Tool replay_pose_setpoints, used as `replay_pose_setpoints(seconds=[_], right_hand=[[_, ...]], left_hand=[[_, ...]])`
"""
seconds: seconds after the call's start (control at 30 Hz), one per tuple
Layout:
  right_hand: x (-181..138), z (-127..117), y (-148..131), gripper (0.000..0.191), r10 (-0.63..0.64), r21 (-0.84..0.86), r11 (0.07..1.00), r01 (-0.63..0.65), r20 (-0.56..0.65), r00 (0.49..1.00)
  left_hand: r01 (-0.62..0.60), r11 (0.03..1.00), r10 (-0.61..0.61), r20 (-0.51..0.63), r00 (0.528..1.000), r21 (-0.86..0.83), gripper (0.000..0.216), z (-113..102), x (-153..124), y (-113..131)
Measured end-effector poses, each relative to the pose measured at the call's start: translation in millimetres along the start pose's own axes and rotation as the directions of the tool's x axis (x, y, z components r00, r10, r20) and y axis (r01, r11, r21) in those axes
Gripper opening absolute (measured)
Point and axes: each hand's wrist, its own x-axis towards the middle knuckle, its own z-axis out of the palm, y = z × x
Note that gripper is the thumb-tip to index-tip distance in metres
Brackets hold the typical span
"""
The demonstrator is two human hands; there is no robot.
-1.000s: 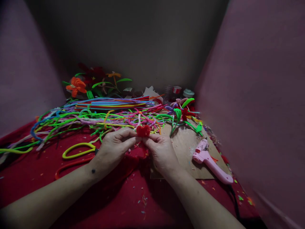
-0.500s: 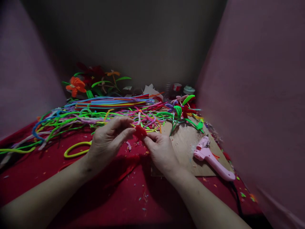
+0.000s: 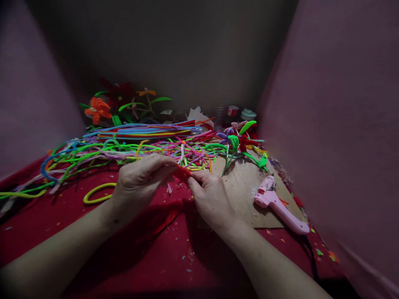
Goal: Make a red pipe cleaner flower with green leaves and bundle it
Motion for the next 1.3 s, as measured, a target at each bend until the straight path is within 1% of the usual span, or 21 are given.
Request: replay_pose_setpoints(seconds=[0.1,0.2,0.33,0.43,0.5,0.57,0.63,0.7,0.77,0.87,0.93,1.03,1.13,1.23,1.3], right_hand=[[-0.2,0.3,-1.1,0.022,0.009,0.044,0.999,-0.01,0.025,1.0],[-0.6,0.6,-1.2,0.022,0.001,0.041,0.999,-0.004,0.052,0.999],[-0.9,1.1,0.6,0.021,-0.073,-0.026,0.997,0.074,0.044,0.996],[-0.6,0.4,0.2,0.023,-0.078,-0.029,0.996,0.08,0.064,0.995],[0.0,-0.7,-0.6,0.023,-0.031,0.026,0.999,0.029,0.096,0.995],[1.0,-2.1,-0.6,0.024,0.051,0.127,0.989,-0.073,0.166,0.985],[2.2,-3.3,1.0,0.025,0.134,0.249,0.948,-0.197,0.249,0.959],[3.2,-4.2,4.0,0.025,0.196,0.349,0.887,-0.301,0.306,0.932],[3.9,-4.8,7.5,0.024,0.22,0.413,0.84,-0.353,0.335,0.916],[4.4,-5.3,10.2,0.019,0.206,0.469,0.803,-0.368,0.361,0.91],[4.6,-5.4,9.0,0.016,0.208,0.467,0.806,-0.364,0.351,0.913],[4.7,-5.1,4.0,0.015,0.232,0.418,0.841,-0.343,0.295,0.927],[4.9,-4.5,0.1,0.015,0.205,0.363,0.89,-0.275,0.219,0.954],[5.0,-4.4,-0.3,0.014,0.153,0.334,0.923,-0.193,0.141,0.978],[4.7,-4.8,0.7,0.016,0.179,0.345,0.914,-0.213,0.127,0.976]], left_hand=[[0.022,1.0,-0.022,0.001,1.0,0.008,0.01,-1.4,1.2,2.4],[0.028,0.999,-0.028,-0.008,1.0,0.02,0.01,-2.4,1.6,4.9],[-0.003,0.999,0.004,-0.018,1.0,0.041,0.01,-2.0,0.6,6.5],[-0.037,0.999,0.037,-0.001,0.999,0.037,0.011,-1.6,0.0,7.0],[-0.047,0.998,0.047,0.005,0.999,0.029,0.011,-1.9,-0.2,7.8],[-0.049,0.998,0.049,0.009,0.999,0.026,0.011,-2.4,-0.2,8.9],[-0.055,0.998,0.055,0.013,0.998,0.023,0.01,-3.1,-0.3,10.3],[-0.067,0.998,0.067,0.021,0.998,0.012,0.01,-3.7,-0.4,11.7],[-0.074,0.997,0.074,0.037,0.997,-0.002,0.012,-4.3,-0.5,12.7],[-0.077,0.997,0.078,0.063,0.995,-0.019,0.013,-5.4,-0.2,13.6],[-0.088,0.996,0.089,0.062,0.994,-0.021,0.013,-6.1,0.2,13.9],[-0.096,0.995,0.097,0.049,0.994,-0.024,0.011,-7.0,0.5,14.8],[-0.078,0.996,0.08,0.038,0.996,-0.054,0.009,-7.8,0.0,16.7],[0.013,0.993,-0.006,0.061,0.998,-0.119,0.013,-8.9,-1.0,19.1],[0.113,0.98,-0.108,0.04,0.993,-0.164,0.018,-9.8,-0.9,20.5]])
